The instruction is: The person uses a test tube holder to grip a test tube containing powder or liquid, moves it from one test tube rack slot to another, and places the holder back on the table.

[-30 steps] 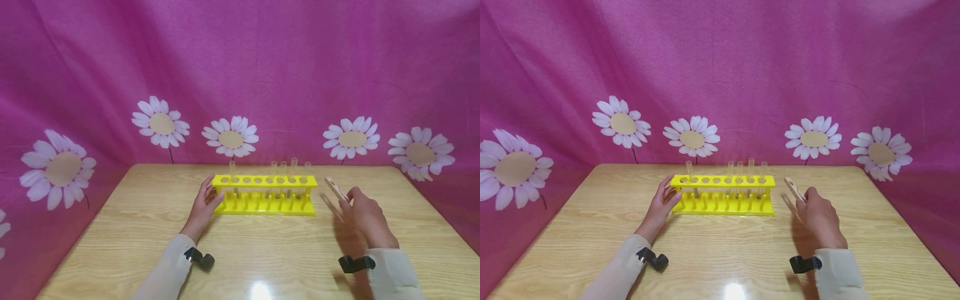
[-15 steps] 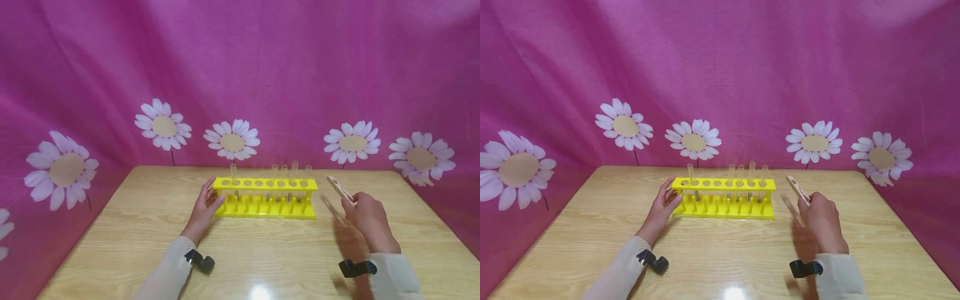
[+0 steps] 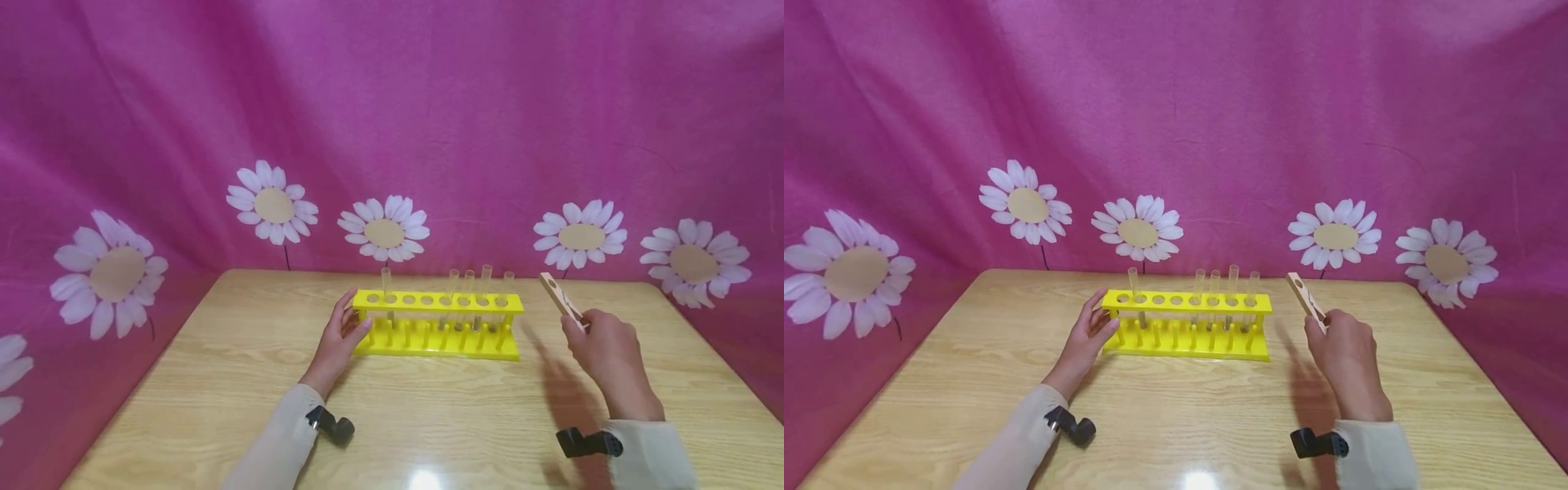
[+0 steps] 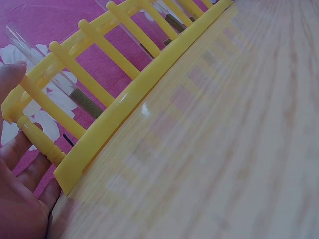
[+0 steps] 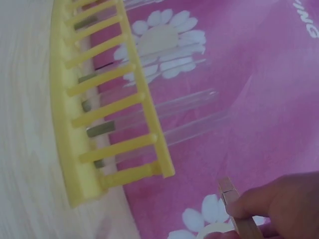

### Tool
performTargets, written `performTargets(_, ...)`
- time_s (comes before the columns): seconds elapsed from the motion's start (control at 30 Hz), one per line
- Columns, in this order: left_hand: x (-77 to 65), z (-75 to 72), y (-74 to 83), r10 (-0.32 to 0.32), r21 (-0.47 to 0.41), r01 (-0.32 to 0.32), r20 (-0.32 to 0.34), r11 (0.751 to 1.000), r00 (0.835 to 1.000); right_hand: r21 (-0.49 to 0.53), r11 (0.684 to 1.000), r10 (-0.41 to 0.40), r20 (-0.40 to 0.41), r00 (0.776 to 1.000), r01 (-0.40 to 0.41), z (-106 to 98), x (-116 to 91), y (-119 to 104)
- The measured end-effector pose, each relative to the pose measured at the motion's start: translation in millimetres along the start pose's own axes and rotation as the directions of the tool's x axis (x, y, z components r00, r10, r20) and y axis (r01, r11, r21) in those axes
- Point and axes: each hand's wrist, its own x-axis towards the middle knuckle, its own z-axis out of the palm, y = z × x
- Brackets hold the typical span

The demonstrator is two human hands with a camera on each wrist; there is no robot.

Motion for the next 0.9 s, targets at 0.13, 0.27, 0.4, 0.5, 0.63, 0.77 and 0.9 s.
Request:
performTargets(0.13, 1.9, -0.1, 3.1, -0.002, 0.000, 0.002, 0.002, 1.000, 1.000, -0.012, 0.999, -0.047, -0.063, 0.997, 0.046, -6, -2, -9)
performTargets(0.27, 3.1, -0.7, 3.8, -0.001, -0.017, 0.001, 0.001, 1.000, 1.000, -0.006, 0.998, -0.065, -0.080, 0.995, 0.065, -11, -4, -17)
performTargets(0.4, 3.3, -1.7, 3.3, 0.004, -0.018, -0.004, 0.002, 1.000, 1.000, 0.007, 0.999, -0.050, -0.090, 0.995, 0.051, -13, -7, -27)
performTargets(0.5, 3.2, -1.8, 2.8, 0.006, -0.017, -0.006, 0.002, 1.000, 1.000, 0.007, 0.999, -0.032, -0.119, 0.992, 0.033, -12, -9, -35)
performTargets(0.63, 2.8, -1.1, 3.3, 0.008, -0.010, -0.008, 0.006, 1.000, 1.000, 0.012, 1.000, -0.013, -0.134, 0.991, 0.015, -12, -13, -43)
performTargets(0.77, 2.5, -0.1, 3.0, -0.003, 0.017, 0.003, 0.001, 1.000, 1.000, 0.025, 1.000, 0.002, -0.114, 0.993, 0.001, -10, -17, -50)
performTargets(0.9, 8.1, -1.2, -12.5, -0.011, 0.006, 0.011, -0.007, 1.000, 1.000, 0.031, 0.999, -0.004, -0.095, 0.995, 0.007, -4, -21, -58)
